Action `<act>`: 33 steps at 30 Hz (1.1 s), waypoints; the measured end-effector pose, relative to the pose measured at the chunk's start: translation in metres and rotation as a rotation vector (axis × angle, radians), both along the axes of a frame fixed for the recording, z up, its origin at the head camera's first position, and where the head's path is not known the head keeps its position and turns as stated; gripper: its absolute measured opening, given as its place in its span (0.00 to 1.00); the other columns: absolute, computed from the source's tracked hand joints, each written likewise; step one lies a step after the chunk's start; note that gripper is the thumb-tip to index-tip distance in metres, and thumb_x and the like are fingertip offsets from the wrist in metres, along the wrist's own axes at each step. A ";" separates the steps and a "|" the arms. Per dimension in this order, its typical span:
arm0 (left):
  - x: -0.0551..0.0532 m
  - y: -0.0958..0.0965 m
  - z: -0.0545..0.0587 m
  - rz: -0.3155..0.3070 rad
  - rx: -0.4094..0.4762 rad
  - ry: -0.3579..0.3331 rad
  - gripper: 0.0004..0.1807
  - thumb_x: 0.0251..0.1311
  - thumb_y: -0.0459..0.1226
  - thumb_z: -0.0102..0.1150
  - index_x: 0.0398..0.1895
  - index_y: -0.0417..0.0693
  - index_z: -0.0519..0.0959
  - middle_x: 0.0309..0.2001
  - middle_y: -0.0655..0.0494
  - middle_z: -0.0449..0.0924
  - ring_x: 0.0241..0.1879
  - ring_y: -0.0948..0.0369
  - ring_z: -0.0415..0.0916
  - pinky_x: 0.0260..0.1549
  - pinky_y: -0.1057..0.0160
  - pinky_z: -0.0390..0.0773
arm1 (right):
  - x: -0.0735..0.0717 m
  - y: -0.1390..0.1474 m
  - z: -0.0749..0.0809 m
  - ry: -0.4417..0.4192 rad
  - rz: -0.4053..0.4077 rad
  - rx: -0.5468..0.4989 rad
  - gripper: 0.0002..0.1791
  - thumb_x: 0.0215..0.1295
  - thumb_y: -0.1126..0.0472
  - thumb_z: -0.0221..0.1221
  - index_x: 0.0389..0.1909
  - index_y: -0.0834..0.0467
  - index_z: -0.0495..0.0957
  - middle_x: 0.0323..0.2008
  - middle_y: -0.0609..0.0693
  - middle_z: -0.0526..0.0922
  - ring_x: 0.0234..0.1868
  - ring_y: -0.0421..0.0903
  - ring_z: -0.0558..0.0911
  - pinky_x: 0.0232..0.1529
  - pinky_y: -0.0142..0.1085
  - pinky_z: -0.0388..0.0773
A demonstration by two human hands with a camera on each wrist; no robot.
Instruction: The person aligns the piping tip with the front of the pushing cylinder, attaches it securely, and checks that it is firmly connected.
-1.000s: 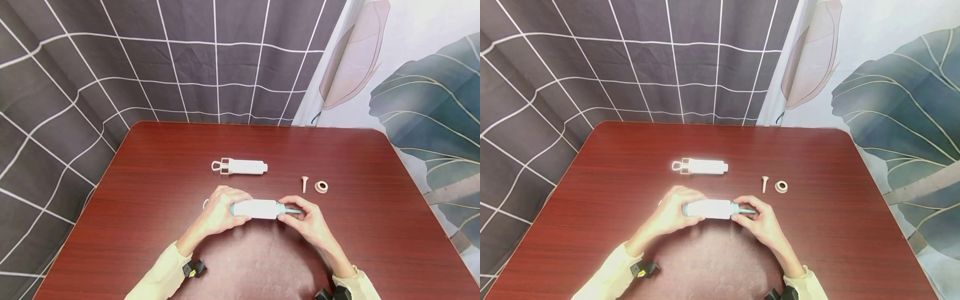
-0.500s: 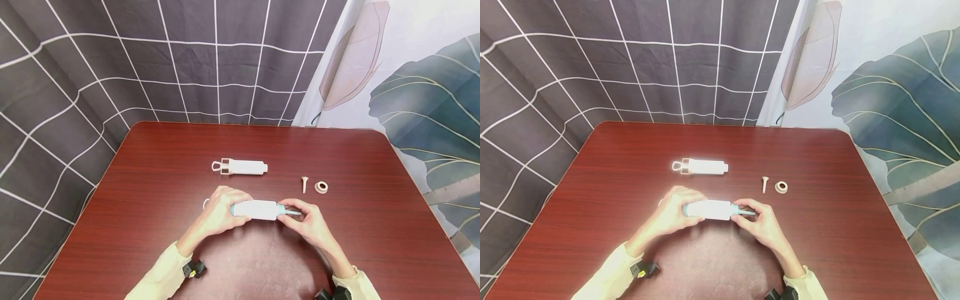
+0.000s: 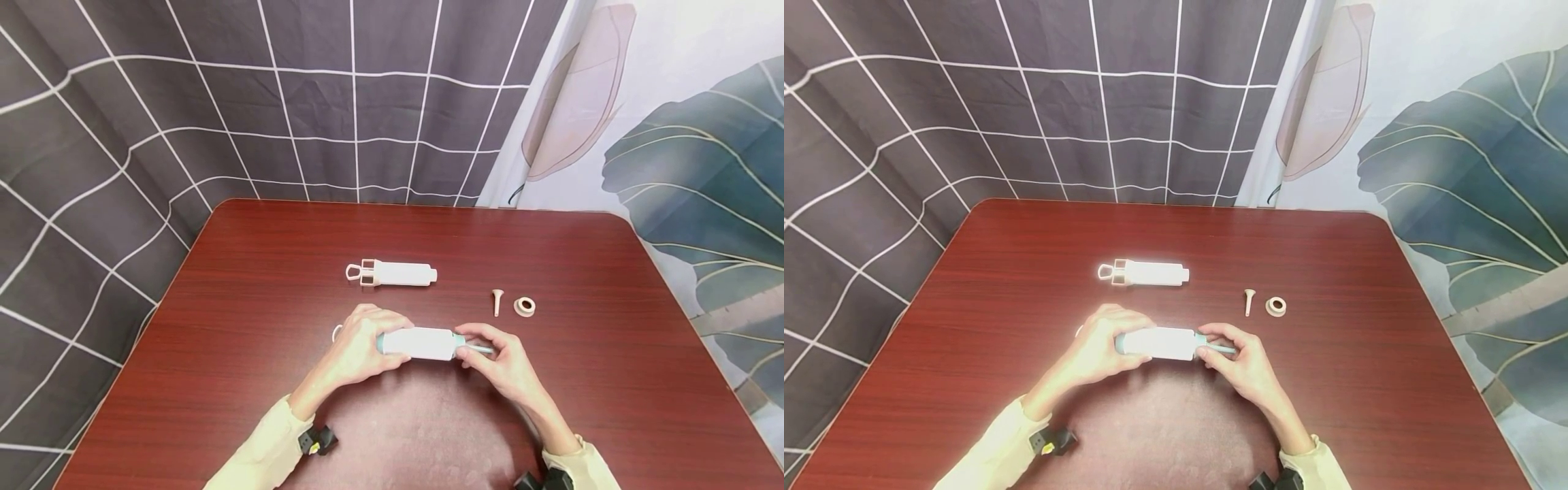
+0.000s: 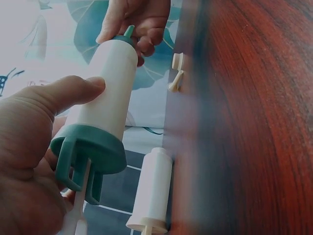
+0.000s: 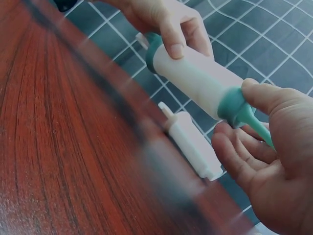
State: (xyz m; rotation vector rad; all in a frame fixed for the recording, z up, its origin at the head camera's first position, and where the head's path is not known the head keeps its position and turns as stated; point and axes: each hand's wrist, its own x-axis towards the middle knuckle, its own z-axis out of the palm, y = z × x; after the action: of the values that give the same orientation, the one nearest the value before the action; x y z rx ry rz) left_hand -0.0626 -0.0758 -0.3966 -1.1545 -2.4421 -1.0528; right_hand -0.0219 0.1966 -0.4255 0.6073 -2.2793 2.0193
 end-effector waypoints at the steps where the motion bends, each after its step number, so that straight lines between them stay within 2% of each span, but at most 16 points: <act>1: 0.000 0.000 0.000 0.002 -0.001 -0.003 0.21 0.39 0.37 0.81 0.41 0.50 0.86 0.41 0.61 0.86 0.42 0.61 0.80 0.51 0.56 0.71 | 0.000 0.000 0.000 0.009 0.010 -0.012 0.17 0.60 0.79 0.62 0.51 0.77 0.75 0.36 0.61 0.84 0.30 0.47 0.85 0.30 0.38 0.82; 6: 0.000 0.000 0.000 0.000 0.002 -0.009 0.21 0.40 0.36 0.80 0.41 0.50 0.86 0.41 0.61 0.86 0.42 0.61 0.80 0.51 0.56 0.70 | -0.002 0.001 -0.002 0.031 0.035 -0.031 0.23 0.55 0.81 0.64 0.53 0.74 0.73 0.45 0.57 0.82 0.39 0.42 0.84 0.34 0.32 0.81; 10: 0.000 0.000 0.001 -0.002 -0.001 -0.007 0.20 0.40 0.36 0.79 0.41 0.51 0.86 0.41 0.62 0.86 0.41 0.62 0.80 0.50 0.56 0.71 | -0.001 0.001 -0.002 0.014 0.061 -0.056 0.25 0.53 0.83 0.64 0.54 0.73 0.73 0.51 0.55 0.80 0.45 0.44 0.83 0.39 0.33 0.82; 15: 0.000 0.000 0.001 0.007 -0.018 -0.014 0.20 0.41 0.37 0.79 0.41 0.51 0.86 0.41 0.62 0.86 0.41 0.62 0.80 0.51 0.56 0.70 | -0.001 0.001 -0.001 0.001 0.064 -0.061 0.24 0.54 0.83 0.64 0.53 0.71 0.74 0.50 0.56 0.79 0.47 0.45 0.83 0.42 0.37 0.82; 26: 0.000 -0.001 0.004 0.001 -0.024 -0.006 0.20 0.40 0.37 0.79 0.41 0.52 0.86 0.41 0.63 0.86 0.42 0.62 0.80 0.51 0.57 0.70 | -0.002 -0.001 -0.004 0.074 0.046 -0.055 0.18 0.58 0.82 0.62 0.50 0.72 0.76 0.39 0.60 0.83 0.38 0.42 0.84 0.36 0.32 0.82; 33: 0.000 -0.001 0.003 0.001 -0.013 -0.015 0.20 0.40 0.37 0.79 0.41 0.51 0.86 0.41 0.62 0.86 0.42 0.62 0.80 0.51 0.57 0.70 | -0.001 -0.001 -0.003 0.042 0.049 -0.051 0.17 0.60 0.81 0.60 0.51 0.73 0.76 0.35 0.60 0.82 0.29 0.45 0.83 0.31 0.33 0.81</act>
State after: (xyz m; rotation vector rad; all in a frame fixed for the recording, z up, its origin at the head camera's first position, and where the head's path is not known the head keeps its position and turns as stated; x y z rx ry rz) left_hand -0.0625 -0.0769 -0.3934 -1.1533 -2.4642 -1.0499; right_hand -0.0228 0.1951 -0.4281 0.7022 -2.2043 2.0584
